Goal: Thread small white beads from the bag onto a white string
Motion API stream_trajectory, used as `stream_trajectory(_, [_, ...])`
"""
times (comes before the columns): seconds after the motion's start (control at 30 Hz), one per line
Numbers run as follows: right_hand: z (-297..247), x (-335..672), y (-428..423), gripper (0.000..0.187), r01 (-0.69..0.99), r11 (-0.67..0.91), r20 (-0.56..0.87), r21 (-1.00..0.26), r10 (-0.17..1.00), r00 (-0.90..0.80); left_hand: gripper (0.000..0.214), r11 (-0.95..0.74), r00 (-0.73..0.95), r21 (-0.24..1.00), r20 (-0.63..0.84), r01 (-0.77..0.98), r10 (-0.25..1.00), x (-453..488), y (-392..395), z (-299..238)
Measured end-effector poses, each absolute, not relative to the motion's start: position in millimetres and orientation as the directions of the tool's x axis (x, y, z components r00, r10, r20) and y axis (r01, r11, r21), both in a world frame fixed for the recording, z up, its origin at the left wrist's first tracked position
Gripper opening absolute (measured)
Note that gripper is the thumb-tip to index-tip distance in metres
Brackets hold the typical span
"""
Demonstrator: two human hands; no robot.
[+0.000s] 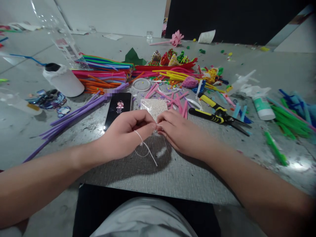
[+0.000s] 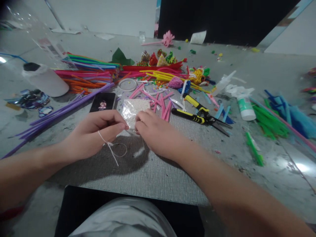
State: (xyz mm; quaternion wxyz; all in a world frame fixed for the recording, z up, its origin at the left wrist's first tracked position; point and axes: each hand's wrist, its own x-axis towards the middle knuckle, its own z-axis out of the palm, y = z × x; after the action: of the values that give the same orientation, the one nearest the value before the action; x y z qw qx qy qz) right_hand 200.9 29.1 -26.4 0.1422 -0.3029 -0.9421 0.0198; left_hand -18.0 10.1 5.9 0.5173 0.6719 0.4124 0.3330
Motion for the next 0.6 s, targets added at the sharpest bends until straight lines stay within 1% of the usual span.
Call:
stream_trajectory(0.1, [-24, 205, 29, 0.012, 0.502, 0.806, 0.347, -0.314, 0.590, -0.729, 0.012, -0.155, 0.426, 0.962, 0.046, 0.225, 0.903, -19, 11, 6])
stream_trajectory(0.2, [-18, 207, 25, 0.009, 0.486, 0.717, 0.387, -0.499, 0.687, -0.615, 0.010, -0.228, 0.425, 0.939, 0.101, 0.259, 0.900, -19, 9, 7])
stream_trajectory(0.27, [-14, 205, 20, 0.010, 0.448, 0.581, 0.352, -0.679, 0.794, -0.496, 0.009, -0.275, 0.425, 0.923, 0.142, 0.269, 0.894, -20, 6, 6])
stream_trajectory(0.33, [-10, 202, 16, 0.010, 0.338, 0.404, 0.266, -0.850, 0.883, -0.387, 0.009, -0.301, 0.420, 0.917, 0.173, 0.263, 0.891, -21, 4, 5])
stream_trajectory(0.37, [-10, 200, 15, 0.010, 0.266, 0.330, 0.227, -0.905, 0.907, -0.353, 0.010, -0.309, 0.417, 0.916, 0.183, 0.258, 0.890, -21, 4, 5])
stream_trajectory(0.47, [-13, 195, 15, 0.015, 0.074, 0.198, 0.165, -0.977, 0.933, -0.320, 0.011, -0.326, 0.420, 0.911, 0.200, 0.253, 0.885, -21, 4, 3])
stream_trajectory(0.53, [-17, 193, 17, 0.019, -0.034, 0.120, 0.124, -0.992, 0.939, -0.320, 0.011, -0.355, 0.421, 0.901, 0.230, 0.248, 0.877, -21, 5, 1])
stream_trajectory(0.6, [-20, 193, 18, 0.017, -0.128, 0.045, 0.085, -0.991, 0.941, -0.328, 0.010, -0.383, 0.414, 0.894, 0.265, 0.234, 0.871, -21, 5, 0])
